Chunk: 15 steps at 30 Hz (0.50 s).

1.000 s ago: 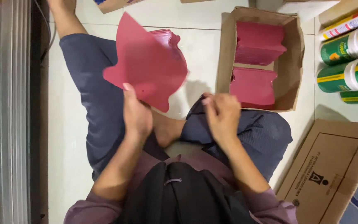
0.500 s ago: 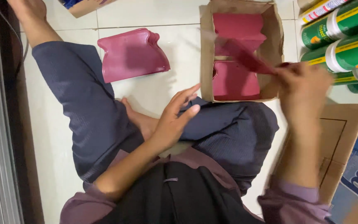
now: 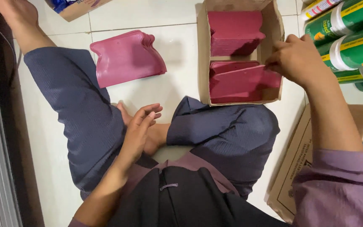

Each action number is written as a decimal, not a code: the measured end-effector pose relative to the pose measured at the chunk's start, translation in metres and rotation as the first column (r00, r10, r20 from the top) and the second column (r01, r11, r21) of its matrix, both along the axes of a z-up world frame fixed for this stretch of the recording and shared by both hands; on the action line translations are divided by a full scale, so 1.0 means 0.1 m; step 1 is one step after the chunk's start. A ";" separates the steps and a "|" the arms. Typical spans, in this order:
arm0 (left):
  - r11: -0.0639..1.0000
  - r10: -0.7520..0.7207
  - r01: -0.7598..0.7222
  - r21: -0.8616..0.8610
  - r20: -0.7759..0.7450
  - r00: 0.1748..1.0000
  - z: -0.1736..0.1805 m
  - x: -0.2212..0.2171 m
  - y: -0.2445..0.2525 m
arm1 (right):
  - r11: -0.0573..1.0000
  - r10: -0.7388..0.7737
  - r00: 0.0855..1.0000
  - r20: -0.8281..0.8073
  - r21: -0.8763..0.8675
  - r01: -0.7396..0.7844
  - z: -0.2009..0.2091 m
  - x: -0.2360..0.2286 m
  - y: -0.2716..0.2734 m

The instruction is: The person is picking up pink plastic parts from a stack, wiping them with their hands for cleaning or inspection, and then placing them into a cardboard box.

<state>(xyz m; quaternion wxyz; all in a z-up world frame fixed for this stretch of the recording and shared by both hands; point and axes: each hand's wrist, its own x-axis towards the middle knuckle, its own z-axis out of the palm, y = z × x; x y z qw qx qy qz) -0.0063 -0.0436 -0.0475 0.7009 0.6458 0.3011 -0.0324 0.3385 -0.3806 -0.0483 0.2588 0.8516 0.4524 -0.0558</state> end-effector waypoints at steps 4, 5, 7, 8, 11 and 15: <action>1.000 -0.005 0.005 -0.005 0.005 1.000 0.00 0.02 -0.02 | 0.995 -0.097 0.983 -0.156 -0.010 0.097 -0.16 0.16 0.18; 1.000 -0.008 0.008 -0.017 0.004 1.000 -0.02 0.03 -0.02 | 0.999 -0.045 0.989 -0.142 0.009 0.046 -0.33 0.23 0.16; 0.999 -0.011 0.011 -0.030 0.007 1.000 -0.10 0.05 -0.02 | 1.000 0.007 0.992 -0.122 0.026 -0.004 -0.70 0.30 0.10; 0.999 -0.020 0.021 -0.046 0.020 1.000 -0.17 0.05 -0.01 | 1.000 -0.006 0.999 0.050 -0.027 0.007 -0.90 0.31 0.08; 0.998 -0.016 0.020 -0.066 0.068 0.998 -0.30 0.03 -0.03 | 0.999 -0.041 0.976 0.216 -0.015 0.045 -1.01 0.17 0.09; 0.997 -0.023 0.033 -0.073 0.125 0.992 -0.43 0.06 -0.04 | 0.966 -0.186 0.982 -0.043 0.174 0.191 -0.61 -0.26 0.51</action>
